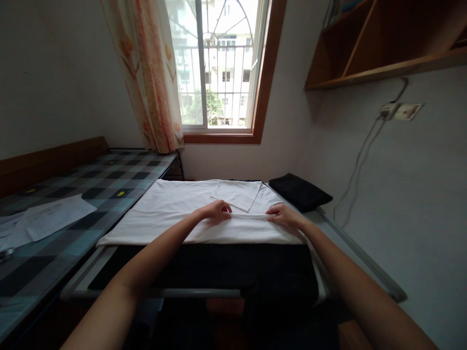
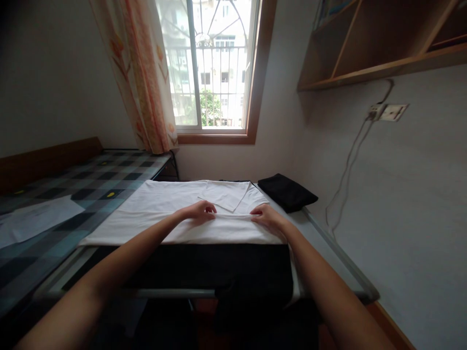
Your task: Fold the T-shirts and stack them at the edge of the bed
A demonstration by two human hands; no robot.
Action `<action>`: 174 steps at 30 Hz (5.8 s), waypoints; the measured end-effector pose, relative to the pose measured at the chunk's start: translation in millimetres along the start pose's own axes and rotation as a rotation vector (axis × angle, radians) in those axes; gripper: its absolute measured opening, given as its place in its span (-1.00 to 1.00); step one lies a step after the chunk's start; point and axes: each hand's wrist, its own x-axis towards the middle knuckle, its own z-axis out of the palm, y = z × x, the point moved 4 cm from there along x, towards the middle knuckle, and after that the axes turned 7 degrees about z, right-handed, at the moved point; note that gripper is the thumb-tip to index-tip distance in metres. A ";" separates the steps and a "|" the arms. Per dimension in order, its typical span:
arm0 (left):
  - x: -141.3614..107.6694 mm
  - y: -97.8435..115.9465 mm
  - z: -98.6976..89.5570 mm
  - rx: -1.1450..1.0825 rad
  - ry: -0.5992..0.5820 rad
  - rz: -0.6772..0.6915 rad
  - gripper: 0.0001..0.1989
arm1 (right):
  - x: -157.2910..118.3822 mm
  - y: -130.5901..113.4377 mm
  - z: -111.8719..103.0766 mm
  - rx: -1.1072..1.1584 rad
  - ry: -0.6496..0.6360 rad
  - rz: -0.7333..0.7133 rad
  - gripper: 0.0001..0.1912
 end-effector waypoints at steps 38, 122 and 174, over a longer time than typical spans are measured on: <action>-16.6 13.2 5.4 0.395 0.261 0.085 -0.77 | -2.5 5.7 -8.7 -0.428 0.213 0.202 -0.67; -41.1 17.4 -0.9 0.286 0.347 0.274 -0.71 | 69.8 -1.4 -24.9 -0.579 0.442 0.364 -0.64; -92.0 -252.2 -225.2 0.802 0.091 -0.749 -0.70 | 148.5 11.3 13.6 -0.532 0.495 0.237 -0.51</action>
